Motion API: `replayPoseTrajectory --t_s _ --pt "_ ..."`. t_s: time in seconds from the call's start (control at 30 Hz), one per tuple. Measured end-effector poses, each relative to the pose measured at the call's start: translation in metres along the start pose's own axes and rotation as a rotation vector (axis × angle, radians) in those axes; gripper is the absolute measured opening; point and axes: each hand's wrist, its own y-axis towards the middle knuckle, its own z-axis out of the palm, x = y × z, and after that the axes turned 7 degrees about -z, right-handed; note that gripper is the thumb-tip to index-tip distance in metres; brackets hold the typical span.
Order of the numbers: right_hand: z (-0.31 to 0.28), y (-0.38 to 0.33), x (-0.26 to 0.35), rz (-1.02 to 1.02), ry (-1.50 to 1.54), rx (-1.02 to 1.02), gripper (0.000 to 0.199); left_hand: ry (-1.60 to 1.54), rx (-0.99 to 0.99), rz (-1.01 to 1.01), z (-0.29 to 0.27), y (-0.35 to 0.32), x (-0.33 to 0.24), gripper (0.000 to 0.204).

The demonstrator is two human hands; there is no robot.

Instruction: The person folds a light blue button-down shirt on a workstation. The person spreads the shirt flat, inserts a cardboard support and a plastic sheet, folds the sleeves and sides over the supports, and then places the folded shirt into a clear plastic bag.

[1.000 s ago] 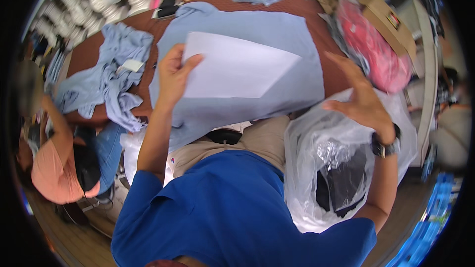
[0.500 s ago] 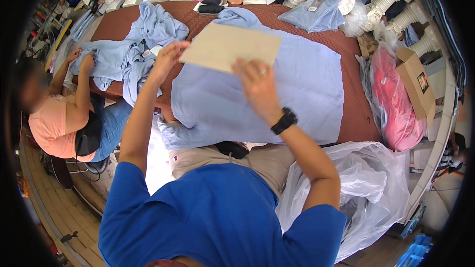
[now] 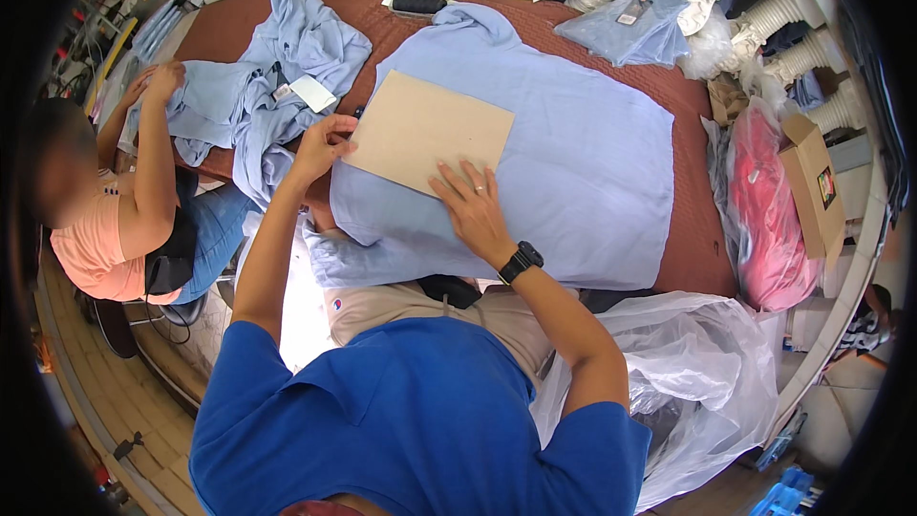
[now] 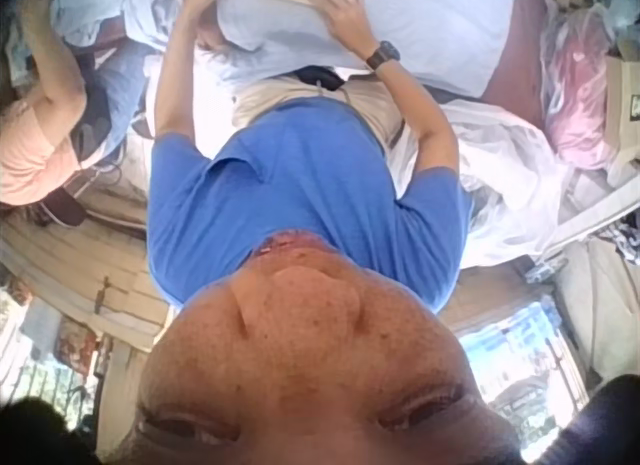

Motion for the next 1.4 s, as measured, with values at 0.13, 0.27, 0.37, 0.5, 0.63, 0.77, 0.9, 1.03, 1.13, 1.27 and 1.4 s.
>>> replayPoseTrajectory --t_s 0.13,0.27,0.37,0.5,0.63,0.77,0.9,1.03,1.13,1.27,1.4 --pt "0.004 0.004 -0.001 0.023 0.037 0.02 0.045 0.012 0.033 -0.051 -0.006 0.007 0.007 0.049" --pt "-0.007 0.022 0.002 0.037 0.068 0.071 0.054 0.02 -0.039 -0.029 -0.008 0.005 0.005 0.046" --pt "0.002 0.046 -0.003 0.011 0.037 0.02 0.061 0.073 -0.044 -0.05 -0.007 0.004 -0.004 0.047" --pt "0.018 0.067 -0.021 -0.007 -0.042 0.081 0.064 -0.063 -0.099 -0.056 -0.008 0.002 0.0 0.034" --pt "0.024 0.071 -0.031 -0.008 -0.014 0.158 0.065 0.233 -0.333 -0.068 -0.022 -0.022 -0.01 0.026" --pt "0.025 0.07 -0.032 -0.004 0.016 0.161 0.064 0.309 -0.285 -0.014 -0.018 -0.041 -0.008 0.025" --pt "0.025 0.07 -0.032 -0.001 0.037 0.159 0.064 0.32 -0.329 -0.004 -0.01 -0.046 -0.01 0.024" --pt "0.026 0.069 -0.032 -0.009 0.031 0.151 0.064 0.316 -0.334 -0.002 -0.008 -0.044 -0.003 0.024" --pt "0.026 0.07 -0.031 -0.014 0.024 0.16 0.064 0.286 -0.346 0.013 -0.009 -0.044 0.009 0.021" --pt "0.027 0.067 -0.032 -0.011 0.024 0.129 0.064 0.293 -0.342 0.027 -0.008 -0.043 0.004 0.017" --pt "0.027 0.068 -0.031 -0.003 0.038 0.134 0.064 0.282 -0.324 0.033 -0.009 -0.043 0.004 0.016"
